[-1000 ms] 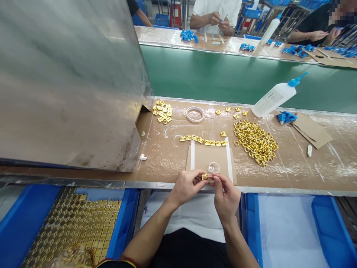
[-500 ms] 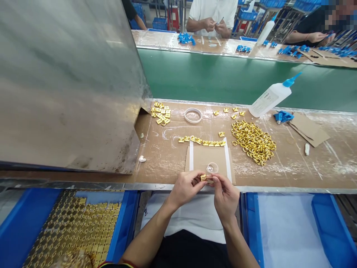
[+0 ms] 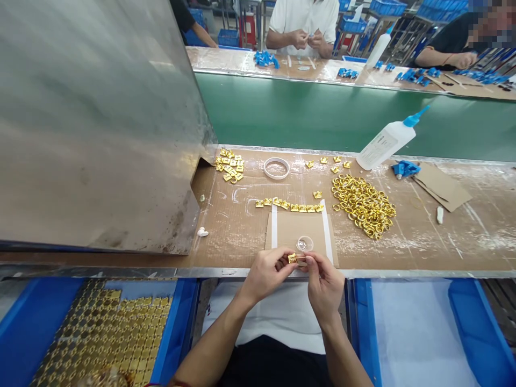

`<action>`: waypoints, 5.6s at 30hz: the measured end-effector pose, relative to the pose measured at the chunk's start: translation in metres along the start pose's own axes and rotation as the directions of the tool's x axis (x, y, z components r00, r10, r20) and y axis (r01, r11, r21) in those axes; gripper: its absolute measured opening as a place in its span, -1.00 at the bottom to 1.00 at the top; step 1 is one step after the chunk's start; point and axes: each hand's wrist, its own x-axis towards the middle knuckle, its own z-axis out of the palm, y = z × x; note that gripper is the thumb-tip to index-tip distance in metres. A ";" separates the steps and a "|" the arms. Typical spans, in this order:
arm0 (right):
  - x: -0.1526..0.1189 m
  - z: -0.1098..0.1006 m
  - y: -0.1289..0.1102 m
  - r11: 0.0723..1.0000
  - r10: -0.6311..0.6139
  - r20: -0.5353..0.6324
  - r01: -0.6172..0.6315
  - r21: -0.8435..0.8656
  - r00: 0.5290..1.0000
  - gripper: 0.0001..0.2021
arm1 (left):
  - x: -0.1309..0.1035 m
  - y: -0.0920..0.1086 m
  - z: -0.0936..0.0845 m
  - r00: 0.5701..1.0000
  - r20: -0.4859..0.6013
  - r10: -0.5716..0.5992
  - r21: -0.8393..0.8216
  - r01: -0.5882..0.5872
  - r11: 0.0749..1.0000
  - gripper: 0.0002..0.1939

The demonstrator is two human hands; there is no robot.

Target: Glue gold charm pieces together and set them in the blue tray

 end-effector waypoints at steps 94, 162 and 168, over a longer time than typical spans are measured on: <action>-0.004 -0.001 0.001 0.993 0.044 0.009 -0.045 0.108 0.999 -0.80 | -0.001 -0.002 -0.002 0.996 0.003 0.089 0.055 -0.089 0.994 -0.82; -0.011 0.004 0.008 0.991 -0.118 -0.055 0.122 0.058 0.991 -0.83 | -0.001 -0.005 0.003 0.998 -0.058 0.029 -0.023 -0.031 0.999 -0.90; -0.009 0.004 0.005 0.989 -0.141 -0.059 0.143 0.043 0.988 -0.83 | -0.002 -0.005 0.002 0.998 -0.054 0.032 -0.009 -0.033 0.999 -0.90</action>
